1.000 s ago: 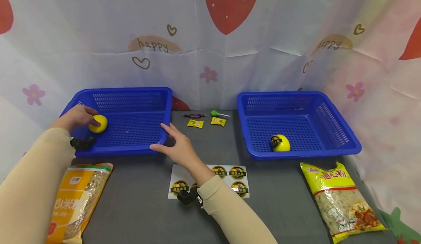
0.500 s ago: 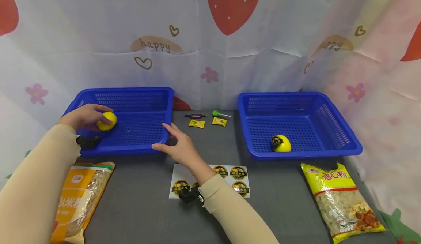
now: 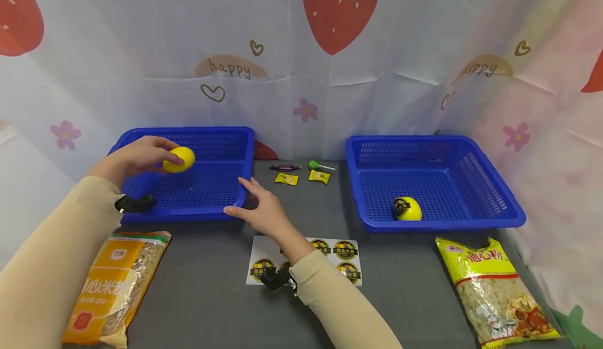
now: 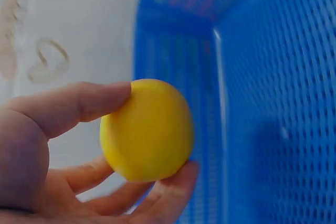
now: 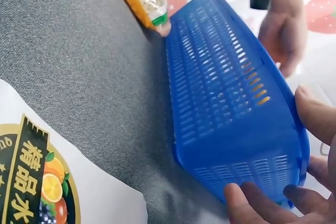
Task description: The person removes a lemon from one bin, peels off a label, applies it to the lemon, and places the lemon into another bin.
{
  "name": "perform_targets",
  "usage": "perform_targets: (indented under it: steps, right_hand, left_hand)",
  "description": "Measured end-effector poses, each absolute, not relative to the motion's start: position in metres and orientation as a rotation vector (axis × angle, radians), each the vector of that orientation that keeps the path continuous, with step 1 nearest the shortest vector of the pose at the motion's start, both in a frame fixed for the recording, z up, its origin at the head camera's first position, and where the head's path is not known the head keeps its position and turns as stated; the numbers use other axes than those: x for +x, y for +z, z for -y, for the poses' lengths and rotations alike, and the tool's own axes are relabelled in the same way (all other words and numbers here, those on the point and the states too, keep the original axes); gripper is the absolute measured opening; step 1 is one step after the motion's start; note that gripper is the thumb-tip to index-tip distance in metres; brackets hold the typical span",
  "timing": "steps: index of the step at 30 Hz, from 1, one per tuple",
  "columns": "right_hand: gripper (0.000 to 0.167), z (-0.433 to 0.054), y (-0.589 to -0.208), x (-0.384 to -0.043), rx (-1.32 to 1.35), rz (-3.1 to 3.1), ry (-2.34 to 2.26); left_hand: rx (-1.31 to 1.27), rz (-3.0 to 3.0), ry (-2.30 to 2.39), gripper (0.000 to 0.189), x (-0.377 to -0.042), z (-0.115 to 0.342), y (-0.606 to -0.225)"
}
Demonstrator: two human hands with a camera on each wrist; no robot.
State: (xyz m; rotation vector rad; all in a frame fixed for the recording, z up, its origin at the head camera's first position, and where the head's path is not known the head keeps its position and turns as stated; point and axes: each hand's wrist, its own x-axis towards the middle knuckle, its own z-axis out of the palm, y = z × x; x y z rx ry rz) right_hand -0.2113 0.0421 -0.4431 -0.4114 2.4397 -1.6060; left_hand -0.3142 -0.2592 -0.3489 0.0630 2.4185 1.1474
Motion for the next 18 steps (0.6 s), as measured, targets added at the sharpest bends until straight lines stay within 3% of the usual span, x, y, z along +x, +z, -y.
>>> perform_targets:
  steps: [18]
  right_hand:
    - [0.075, -0.049, -0.430, -0.209, -0.341, -2.411, -1.594]
  left_hand:
    - [0.242, -2.432, 1.407, 0.061, -0.240, 0.203, -0.332]
